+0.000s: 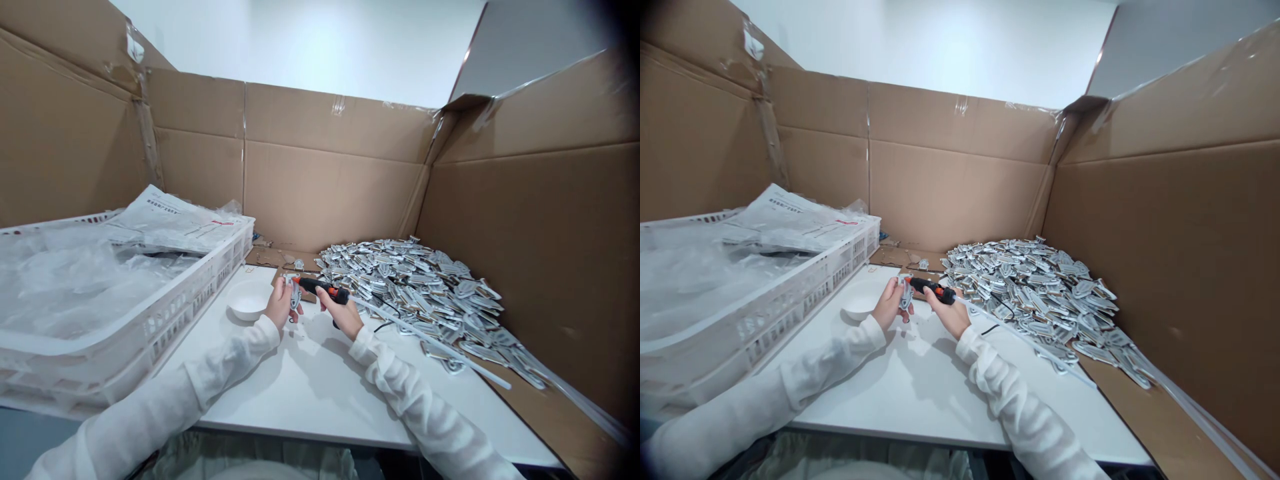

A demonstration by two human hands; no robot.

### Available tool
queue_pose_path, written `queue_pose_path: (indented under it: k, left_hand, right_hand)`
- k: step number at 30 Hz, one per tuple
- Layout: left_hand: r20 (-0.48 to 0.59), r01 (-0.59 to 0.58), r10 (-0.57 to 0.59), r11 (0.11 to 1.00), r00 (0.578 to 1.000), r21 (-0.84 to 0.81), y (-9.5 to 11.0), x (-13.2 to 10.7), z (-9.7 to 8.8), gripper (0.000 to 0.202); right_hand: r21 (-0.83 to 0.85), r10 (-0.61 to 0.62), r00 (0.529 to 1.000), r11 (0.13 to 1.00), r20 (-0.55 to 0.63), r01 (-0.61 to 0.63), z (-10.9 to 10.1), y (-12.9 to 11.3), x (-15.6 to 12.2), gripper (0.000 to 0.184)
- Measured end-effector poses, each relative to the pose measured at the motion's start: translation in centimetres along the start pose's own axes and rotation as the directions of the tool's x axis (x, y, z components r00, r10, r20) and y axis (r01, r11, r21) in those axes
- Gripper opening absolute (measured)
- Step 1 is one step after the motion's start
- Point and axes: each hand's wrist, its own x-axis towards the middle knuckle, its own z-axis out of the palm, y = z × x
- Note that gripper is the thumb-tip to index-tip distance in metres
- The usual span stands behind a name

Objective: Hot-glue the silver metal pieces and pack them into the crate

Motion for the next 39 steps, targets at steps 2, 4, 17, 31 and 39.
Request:
queue_pose_path:
  k: [2,4,17,31,39]
  left_hand:
    - [0.0,0.002,-0.002,1.0,1.0,0.005,0.0,0.0,0.0,0.023]
    - [-0.004,-0.001,0.001,1.0,1.0,0.014,0.0,0.1,-0.1,0.02]
    - [0.005,0.038,-0.038,0.999,0.999,-0.027,0.3,0.1,0.1,0.022]
    - [0.065,-0.042,0.038,0.998,0.997,0.05,-0.5,0.1,0.0,0.024]
    - [0.073,-0.034,0.027,0.994,0.997,0.103,-0.1,0.0,0.1,0.019]
  right_hand:
    - [0.003,0.0,1.0,1.0,0.005,0.0,0.0,0.0,0.0,0.045]
    - [0.002,0.005,1.0,1.0,0.004,-0.005,0.0,0.0,0.0,0.044]
    - [-0.001,-0.05,0.998,0.999,-0.031,0.05,0.1,-0.1,0.1,0.044]
    - [0.024,-0.091,0.939,0.994,-0.333,0.105,0.1,1.8,1.3,0.035]
    - [0.396,0.108,0.975,0.918,-0.194,-0.023,0.6,2.9,2.3,0.034]
